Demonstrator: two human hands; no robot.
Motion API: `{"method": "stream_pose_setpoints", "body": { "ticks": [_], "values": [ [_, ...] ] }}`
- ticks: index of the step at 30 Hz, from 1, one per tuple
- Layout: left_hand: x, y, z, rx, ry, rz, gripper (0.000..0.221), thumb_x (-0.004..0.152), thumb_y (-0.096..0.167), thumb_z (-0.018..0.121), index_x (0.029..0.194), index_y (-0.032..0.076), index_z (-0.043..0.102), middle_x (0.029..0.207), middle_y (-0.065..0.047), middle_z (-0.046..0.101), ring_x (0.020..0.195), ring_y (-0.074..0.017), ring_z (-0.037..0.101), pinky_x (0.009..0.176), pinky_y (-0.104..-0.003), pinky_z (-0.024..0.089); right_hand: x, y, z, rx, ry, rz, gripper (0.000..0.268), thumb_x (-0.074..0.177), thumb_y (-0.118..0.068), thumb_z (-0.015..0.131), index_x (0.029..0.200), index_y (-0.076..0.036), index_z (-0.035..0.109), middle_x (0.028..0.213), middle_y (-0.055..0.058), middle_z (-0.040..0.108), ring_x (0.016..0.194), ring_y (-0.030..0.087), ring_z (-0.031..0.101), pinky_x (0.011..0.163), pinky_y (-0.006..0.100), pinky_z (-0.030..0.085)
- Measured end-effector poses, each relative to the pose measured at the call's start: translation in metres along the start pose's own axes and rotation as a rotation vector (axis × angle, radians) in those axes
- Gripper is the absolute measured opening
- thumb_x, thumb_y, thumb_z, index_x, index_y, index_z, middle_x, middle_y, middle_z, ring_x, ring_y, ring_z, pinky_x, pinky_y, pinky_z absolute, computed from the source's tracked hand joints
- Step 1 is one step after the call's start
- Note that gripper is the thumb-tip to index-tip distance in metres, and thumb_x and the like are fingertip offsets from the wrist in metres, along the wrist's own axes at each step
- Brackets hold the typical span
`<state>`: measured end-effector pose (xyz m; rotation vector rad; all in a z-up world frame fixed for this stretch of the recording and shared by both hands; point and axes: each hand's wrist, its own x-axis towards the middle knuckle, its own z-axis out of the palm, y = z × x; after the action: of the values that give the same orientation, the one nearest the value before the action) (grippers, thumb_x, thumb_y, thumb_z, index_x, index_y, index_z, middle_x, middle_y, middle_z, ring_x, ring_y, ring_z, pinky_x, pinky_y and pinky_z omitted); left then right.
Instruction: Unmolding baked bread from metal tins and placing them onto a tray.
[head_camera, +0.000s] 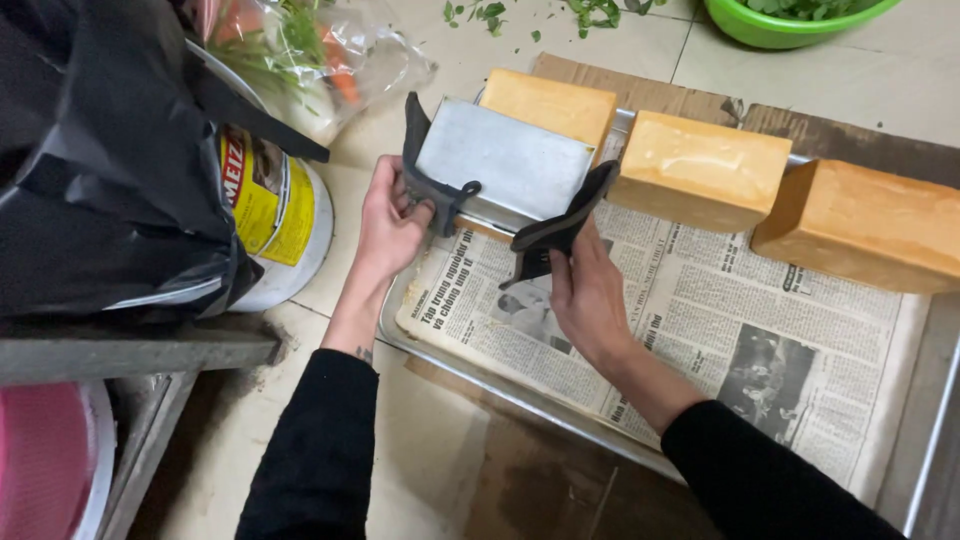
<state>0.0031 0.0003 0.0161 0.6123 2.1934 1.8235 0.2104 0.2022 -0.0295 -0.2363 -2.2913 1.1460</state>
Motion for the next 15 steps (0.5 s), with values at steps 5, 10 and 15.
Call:
{"method": "stream_pose_setpoints", "body": {
  "ticks": [5,10,15],
  "values": [
    [-0.004,0.068,0.006,0.046,0.013,0.141,0.049,0.096,-0.011,0.073,0.133,0.017,0.058,0.103,0.003,0.068,0.096,-0.01,0.073,0.088,-0.023,0.065,0.003,-0.027,-0.018,0.037,0.143,-0.067,0.065,0.112,0.005,0.059,0.175,-0.002,0.044,0.163,0.021,0.059,0.148,0.044,0.063,0.118,0.055,0.057],
    [-0.037,0.154,0.051,0.099,0.045,0.273,0.044,0.097,0.0,0.079,0.133,0.018,0.061,0.101,0.0,0.071,0.097,-0.0096,0.074,0.089,-0.027,0.064,0.009,-0.041,-0.106,-0.057,0.251,-0.143,0.055,0.107,0.01,0.064,0.16,0.005,0.056,0.146,0.031,0.065,0.142,0.056,0.062,0.118,0.064,0.052],
    [-0.091,0.196,0.143,0.02,-0.135,0.48,0.039,0.1,-0.004,0.075,0.137,-0.001,0.062,0.112,-0.013,0.082,0.094,-0.0228,0.083,0.087,-0.033,0.07,-0.044,-0.053,-0.283,-0.24,0.184,0.017,0.007,0.12,0.004,0.057,0.123,0.006,0.062,0.096,0.013,0.062,0.073,0.022,0.048,0.062,0.037,0.037]
  ]
}}
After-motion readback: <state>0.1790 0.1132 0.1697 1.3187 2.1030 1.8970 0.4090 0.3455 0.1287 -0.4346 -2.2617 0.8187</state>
